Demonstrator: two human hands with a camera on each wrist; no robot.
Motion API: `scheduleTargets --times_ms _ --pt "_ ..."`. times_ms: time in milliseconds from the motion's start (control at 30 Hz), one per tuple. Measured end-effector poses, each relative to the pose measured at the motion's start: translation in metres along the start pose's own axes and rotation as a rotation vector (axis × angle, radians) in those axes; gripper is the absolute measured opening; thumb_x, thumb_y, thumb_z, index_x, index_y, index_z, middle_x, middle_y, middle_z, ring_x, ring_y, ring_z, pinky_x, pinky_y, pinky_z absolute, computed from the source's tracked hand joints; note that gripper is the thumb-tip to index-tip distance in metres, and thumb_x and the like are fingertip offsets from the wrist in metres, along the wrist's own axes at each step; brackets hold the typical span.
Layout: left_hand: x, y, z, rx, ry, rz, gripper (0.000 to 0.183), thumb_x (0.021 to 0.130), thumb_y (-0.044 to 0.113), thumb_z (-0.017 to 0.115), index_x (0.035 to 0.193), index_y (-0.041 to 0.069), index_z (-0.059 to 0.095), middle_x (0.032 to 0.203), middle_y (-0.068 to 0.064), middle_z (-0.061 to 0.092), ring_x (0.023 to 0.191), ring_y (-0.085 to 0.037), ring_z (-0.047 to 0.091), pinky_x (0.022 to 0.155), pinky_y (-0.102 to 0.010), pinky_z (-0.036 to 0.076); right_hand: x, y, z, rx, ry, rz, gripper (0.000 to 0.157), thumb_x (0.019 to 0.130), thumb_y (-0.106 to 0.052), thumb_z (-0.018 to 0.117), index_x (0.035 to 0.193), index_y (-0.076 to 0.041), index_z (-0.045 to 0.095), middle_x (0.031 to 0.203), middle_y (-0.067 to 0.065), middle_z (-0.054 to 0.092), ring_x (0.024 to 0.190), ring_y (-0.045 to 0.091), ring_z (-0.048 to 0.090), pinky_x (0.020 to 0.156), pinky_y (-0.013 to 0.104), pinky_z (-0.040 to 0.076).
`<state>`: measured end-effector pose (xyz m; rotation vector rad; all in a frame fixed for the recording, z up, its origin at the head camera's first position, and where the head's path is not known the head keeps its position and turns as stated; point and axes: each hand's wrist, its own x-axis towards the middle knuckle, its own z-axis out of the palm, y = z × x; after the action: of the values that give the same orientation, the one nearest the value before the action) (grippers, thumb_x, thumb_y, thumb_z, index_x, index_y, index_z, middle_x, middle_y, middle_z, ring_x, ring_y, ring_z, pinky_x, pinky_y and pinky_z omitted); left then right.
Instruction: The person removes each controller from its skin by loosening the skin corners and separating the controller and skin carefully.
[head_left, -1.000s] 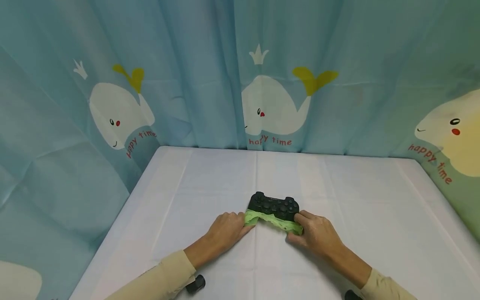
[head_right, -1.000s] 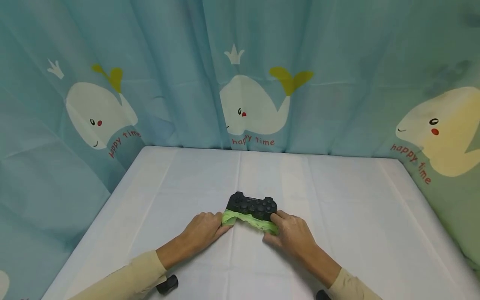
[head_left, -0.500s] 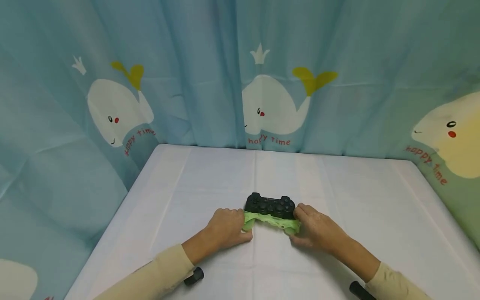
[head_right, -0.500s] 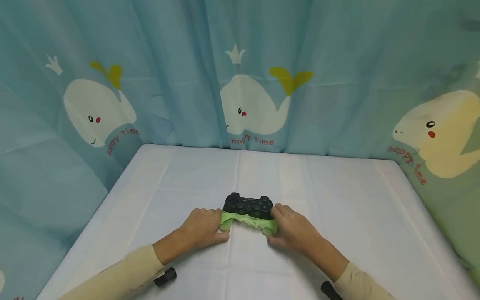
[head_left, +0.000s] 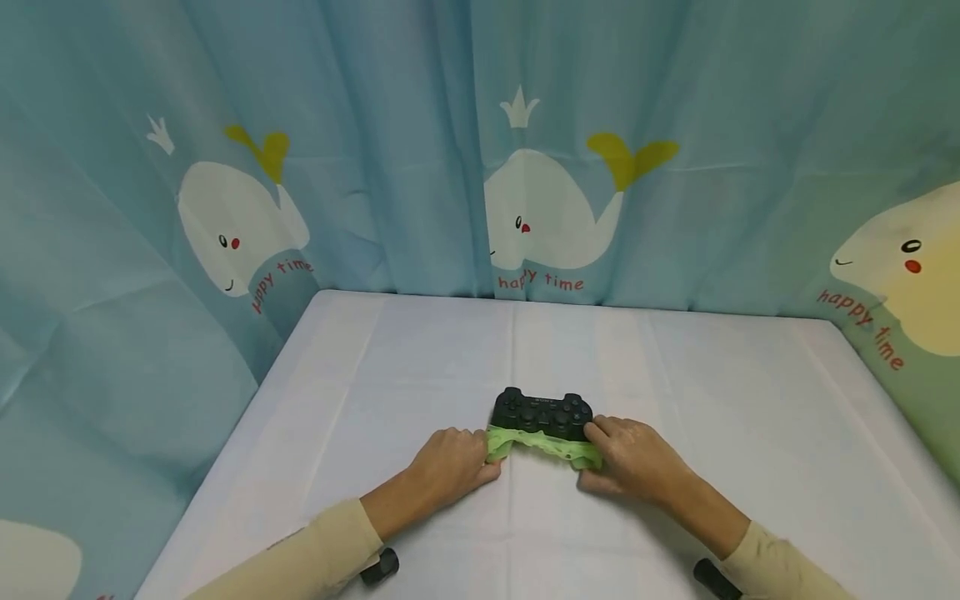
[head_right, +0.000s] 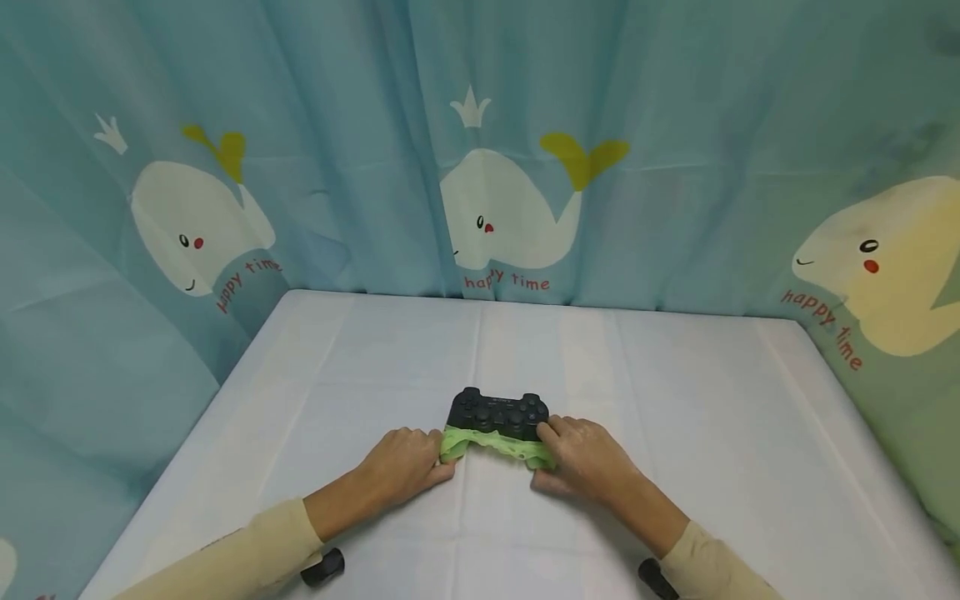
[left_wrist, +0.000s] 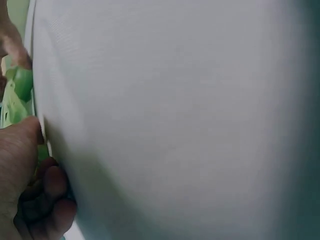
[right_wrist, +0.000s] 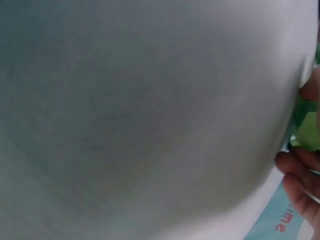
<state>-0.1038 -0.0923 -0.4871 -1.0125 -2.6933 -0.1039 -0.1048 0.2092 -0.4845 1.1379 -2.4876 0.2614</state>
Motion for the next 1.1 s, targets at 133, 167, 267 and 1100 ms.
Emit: scheduleTargets --times_ms 133,167,267,1100 --pt "-0.005 0.002 0.001 0.054 0.062 0.049 0.044 0.086 0.031 0.074 0.062 0.015 0.042 0.051 0.003 0.042 0.043 -0.010 0.038 0.038 -0.031 0.042 -0.002 0.003 0.003 -0.002 0.033 -0.061 0.041 0.070 -0.034 0.079 0.086 -0.009 0.051 0.077 -0.002 0.046 0.062 0.012 0.045 0.055 0.034 0.047" --pt "-0.006 0.003 0.002 0.066 0.073 0.059 0.044 0.086 0.031 0.075 0.061 0.015 0.042 0.050 0.003 0.043 0.042 -0.010 0.040 0.038 -0.031 0.042 -0.002 0.003 0.004 -0.001 0.040 -0.073 0.041 0.070 -0.033 0.078 0.086 -0.008 0.051 0.077 -0.001 0.046 0.061 0.012 0.044 0.055 0.033 0.046" --pt "-0.008 0.004 0.001 0.085 0.093 0.080 0.044 0.087 0.029 0.076 0.061 0.015 0.044 0.050 0.001 0.046 0.040 -0.011 0.044 0.038 -0.031 0.044 -0.003 0.004 0.005 0.000 0.064 -0.104 0.038 0.071 -0.031 0.077 0.087 -0.008 0.052 0.077 -0.001 0.045 0.061 0.012 0.042 0.053 0.032 0.044" --pt "0.003 -0.018 -0.016 -0.270 -0.063 -0.014 0.055 0.083 0.046 0.082 0.114 0.007 0.059 0.106 -0.001 0.057 0.078 -0.011 0.057 0.059 -0.029 0.052 -0.006 0.001 -0.011 0.052 -0.051 0.116 0.048 0.073 -0.039 0.084 0.098 -0.008 0.056 0.098 0.002 0.050 0.079 0.014 0.049 0.064 0.034 0.048"
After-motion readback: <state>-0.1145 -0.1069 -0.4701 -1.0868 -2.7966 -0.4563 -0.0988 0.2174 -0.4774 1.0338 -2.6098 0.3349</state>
